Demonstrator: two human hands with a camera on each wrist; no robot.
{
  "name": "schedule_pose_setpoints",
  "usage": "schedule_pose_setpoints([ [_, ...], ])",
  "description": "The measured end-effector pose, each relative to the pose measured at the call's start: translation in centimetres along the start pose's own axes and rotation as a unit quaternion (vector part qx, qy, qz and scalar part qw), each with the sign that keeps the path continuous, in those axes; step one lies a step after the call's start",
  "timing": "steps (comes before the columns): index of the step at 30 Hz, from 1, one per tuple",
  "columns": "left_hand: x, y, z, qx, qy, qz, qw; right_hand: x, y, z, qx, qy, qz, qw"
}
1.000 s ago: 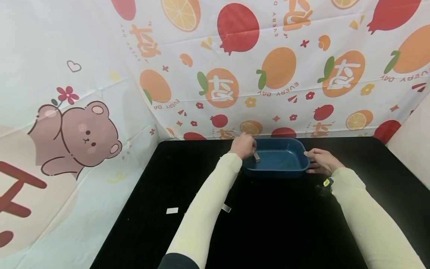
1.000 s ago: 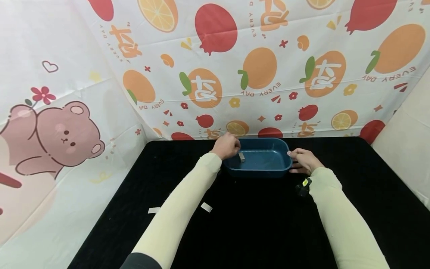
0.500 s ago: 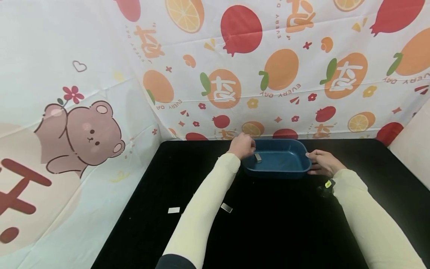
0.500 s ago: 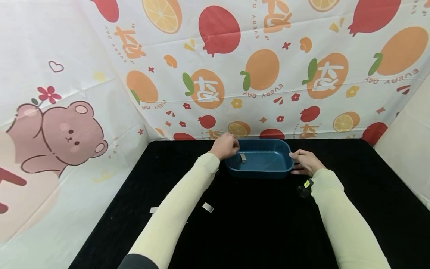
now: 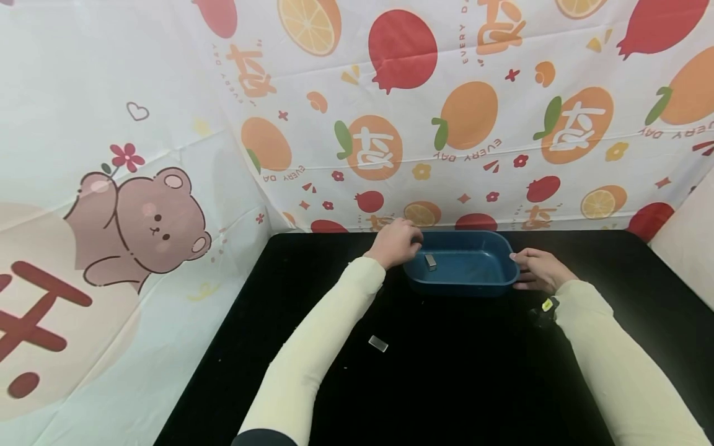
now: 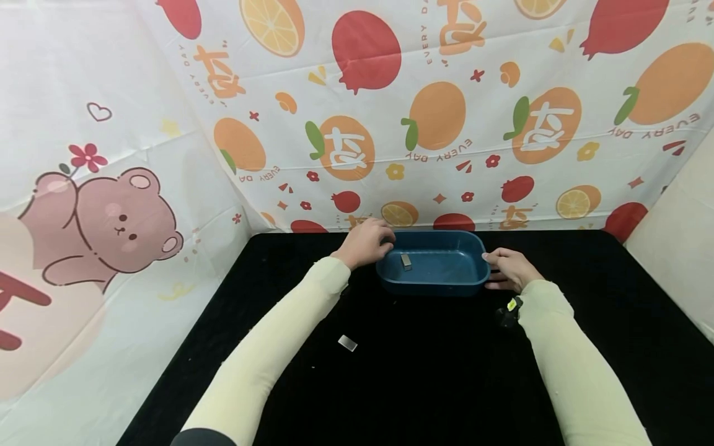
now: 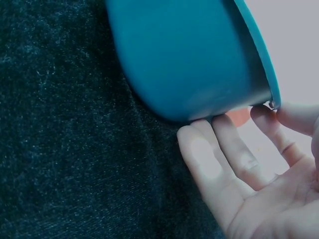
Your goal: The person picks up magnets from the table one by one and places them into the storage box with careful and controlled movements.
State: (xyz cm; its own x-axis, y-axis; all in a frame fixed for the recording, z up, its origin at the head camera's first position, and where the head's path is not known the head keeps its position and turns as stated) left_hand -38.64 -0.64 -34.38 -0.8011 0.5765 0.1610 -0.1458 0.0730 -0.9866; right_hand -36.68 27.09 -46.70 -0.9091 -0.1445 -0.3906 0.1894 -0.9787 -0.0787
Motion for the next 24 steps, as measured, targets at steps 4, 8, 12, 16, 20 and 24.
schedule_pose_setpoints([
  [4,-1.3,-0.8,-0.1,-0.016,0.016,-0.020,0.9995,0.0,0.0,0.1,-0.006,-0.001,0.000,1.0000],
  [8,-2.6,-1.5,-0.6,-0.016,0.040,-0.030,0.9986,-0.1,0.1,0.1,-0.009,0.001,-0.002,1.0000],
  [12,-3.6,-1.8,-0.8,-0.007,0.062,-0.034,0.9975,-0.1,0.0,0.0,-0.004,0.003,-0.003,1.0000],
  [16,-4.7,-1.8,-0.5,-0.004,0.071,-0.032,0.9970,-0.1,0.0,-0.1,0.002,0.005,-0.003,1.0000],
  [20,-5.8,-1.7,0.5,-0.007,0.063,-0.023,0.9977,0.0,-0.1,-0.1,-0.002,0.003,-0.004,1.0000],
  [24,-6.9,-1.7,1.7,-0.012,0.051,-0.023,0.9984,-0.1,-0.2,0.0,-0.007,-0.001,-0.004,1.0000],
])
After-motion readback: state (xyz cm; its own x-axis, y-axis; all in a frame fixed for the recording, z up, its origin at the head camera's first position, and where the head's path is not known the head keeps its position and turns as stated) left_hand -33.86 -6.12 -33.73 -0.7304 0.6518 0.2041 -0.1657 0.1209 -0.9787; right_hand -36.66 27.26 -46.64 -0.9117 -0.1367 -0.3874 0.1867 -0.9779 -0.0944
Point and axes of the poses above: each hand's wrist, its own x-axis towards the middle knuckle, its own y-axis out of the palm, z = x × y, the point moved 10 cm from there along x, towards the middle knuckle, and after that the axes turned 9 degrees about x, right-handed, at the moved point
